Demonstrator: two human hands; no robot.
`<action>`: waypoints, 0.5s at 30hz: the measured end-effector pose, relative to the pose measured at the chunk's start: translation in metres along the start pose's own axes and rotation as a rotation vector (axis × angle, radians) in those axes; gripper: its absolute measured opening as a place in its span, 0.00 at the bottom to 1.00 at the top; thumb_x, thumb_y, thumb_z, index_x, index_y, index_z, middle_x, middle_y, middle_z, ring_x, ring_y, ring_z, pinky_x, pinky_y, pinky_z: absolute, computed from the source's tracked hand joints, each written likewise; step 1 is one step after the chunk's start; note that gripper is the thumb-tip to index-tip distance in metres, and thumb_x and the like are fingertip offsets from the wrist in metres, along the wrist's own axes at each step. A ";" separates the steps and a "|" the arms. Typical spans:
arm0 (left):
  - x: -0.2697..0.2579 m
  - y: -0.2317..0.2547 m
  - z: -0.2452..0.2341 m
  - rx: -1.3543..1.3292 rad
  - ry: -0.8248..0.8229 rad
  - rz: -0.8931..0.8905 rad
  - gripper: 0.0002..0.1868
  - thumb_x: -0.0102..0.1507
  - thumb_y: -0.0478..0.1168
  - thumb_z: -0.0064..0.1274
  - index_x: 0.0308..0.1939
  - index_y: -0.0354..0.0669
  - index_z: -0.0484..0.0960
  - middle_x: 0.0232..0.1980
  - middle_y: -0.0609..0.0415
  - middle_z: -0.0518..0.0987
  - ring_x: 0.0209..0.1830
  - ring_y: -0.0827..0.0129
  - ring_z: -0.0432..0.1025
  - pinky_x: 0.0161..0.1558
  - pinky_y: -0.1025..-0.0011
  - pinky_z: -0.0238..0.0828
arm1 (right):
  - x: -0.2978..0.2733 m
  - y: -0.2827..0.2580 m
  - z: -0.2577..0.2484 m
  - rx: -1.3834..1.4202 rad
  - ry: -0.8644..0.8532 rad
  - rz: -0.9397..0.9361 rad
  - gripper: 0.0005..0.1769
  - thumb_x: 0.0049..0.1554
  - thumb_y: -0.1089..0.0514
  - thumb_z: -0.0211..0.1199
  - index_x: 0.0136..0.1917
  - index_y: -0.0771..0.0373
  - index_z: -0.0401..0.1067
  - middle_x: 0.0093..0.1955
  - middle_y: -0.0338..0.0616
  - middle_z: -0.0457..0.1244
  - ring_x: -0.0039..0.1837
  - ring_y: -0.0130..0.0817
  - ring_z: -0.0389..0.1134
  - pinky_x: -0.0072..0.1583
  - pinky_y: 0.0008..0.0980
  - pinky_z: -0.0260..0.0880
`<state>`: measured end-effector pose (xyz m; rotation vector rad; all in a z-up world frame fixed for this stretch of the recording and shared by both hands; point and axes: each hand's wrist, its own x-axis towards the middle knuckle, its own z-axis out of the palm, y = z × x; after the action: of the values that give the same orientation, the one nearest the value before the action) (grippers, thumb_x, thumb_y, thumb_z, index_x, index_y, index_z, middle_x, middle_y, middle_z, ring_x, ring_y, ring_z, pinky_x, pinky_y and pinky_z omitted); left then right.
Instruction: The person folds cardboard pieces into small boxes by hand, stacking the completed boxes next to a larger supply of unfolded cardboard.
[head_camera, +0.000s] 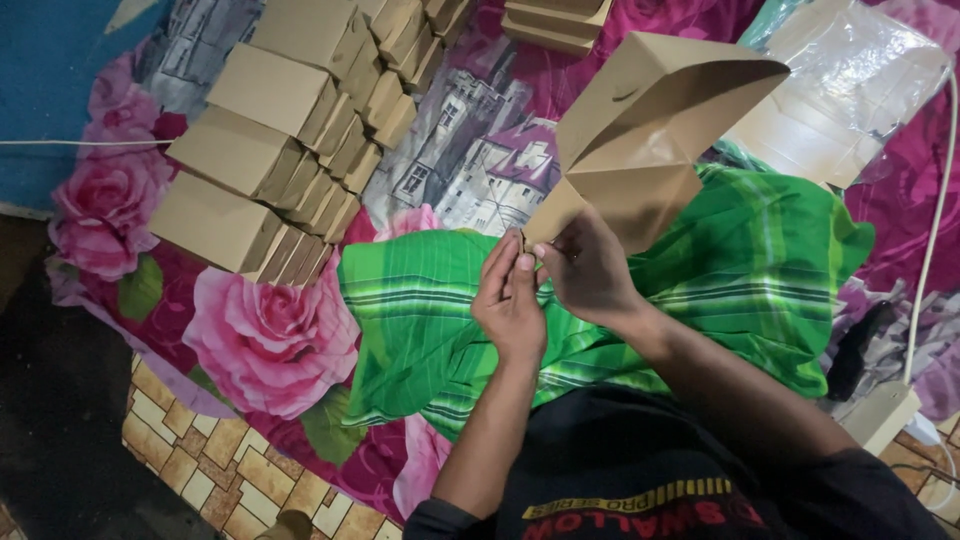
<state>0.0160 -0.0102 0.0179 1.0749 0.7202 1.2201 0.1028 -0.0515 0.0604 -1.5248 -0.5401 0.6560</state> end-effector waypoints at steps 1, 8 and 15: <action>0.001 -0.005 -0.004 0.000 -0.001 -0.002 0.12 0.66 0.27 0.56 0.53 0.27 0.82 0.61 0.35 0.79 0.50 0.55 0.81 0.40 0.64 0.88 | 0.000 -0.001 -0.001 0.000 0.002 0.001 0.11 0.58 0.70 0.62 0.53 0.75 0.64 0.40 0.58 0.64 0.34 0.43 0.74 0.37 0.38 0.73; 0.010 -0.001 -0.011 0.041 -0.109 0.154 0.12 0.64 0.28 0.59 0.52 0.26 0.83 0.57 0.33 0.80 0.55 0.52 0.79 0.46 0.60 0.85 | -0.001 -0.003 -0.005 -0.157 0.065 -0.194 0.11 0.55 0.69 0.70 0.45 0.71 0.68 0.34 0.52 0.66 0.35 0.41 0.71 0.38 0.31 0.68; 0.019 0.023 -0.011 0.165 -0.190 0.377 0.10 0.62 0.27 0.62 0.47 0.29 0.86 0.55 0.32 0.81 0.57 0.47 0.78 0.56 0.57 0.79 | -0.005 -0.002 -0.003 -0.410 0.087 -0.208 0.41 0.51 0.57 0.75 0.68 0.82 0.60 0.37 0.56 0.68 0.41 0.50 0.74 0.39 0.40 0.74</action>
<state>0.0018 0.0109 0.0367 1.4908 0.4903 1.3681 0.1017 -0.0573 0.0630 -1.8382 -0.7888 0.3271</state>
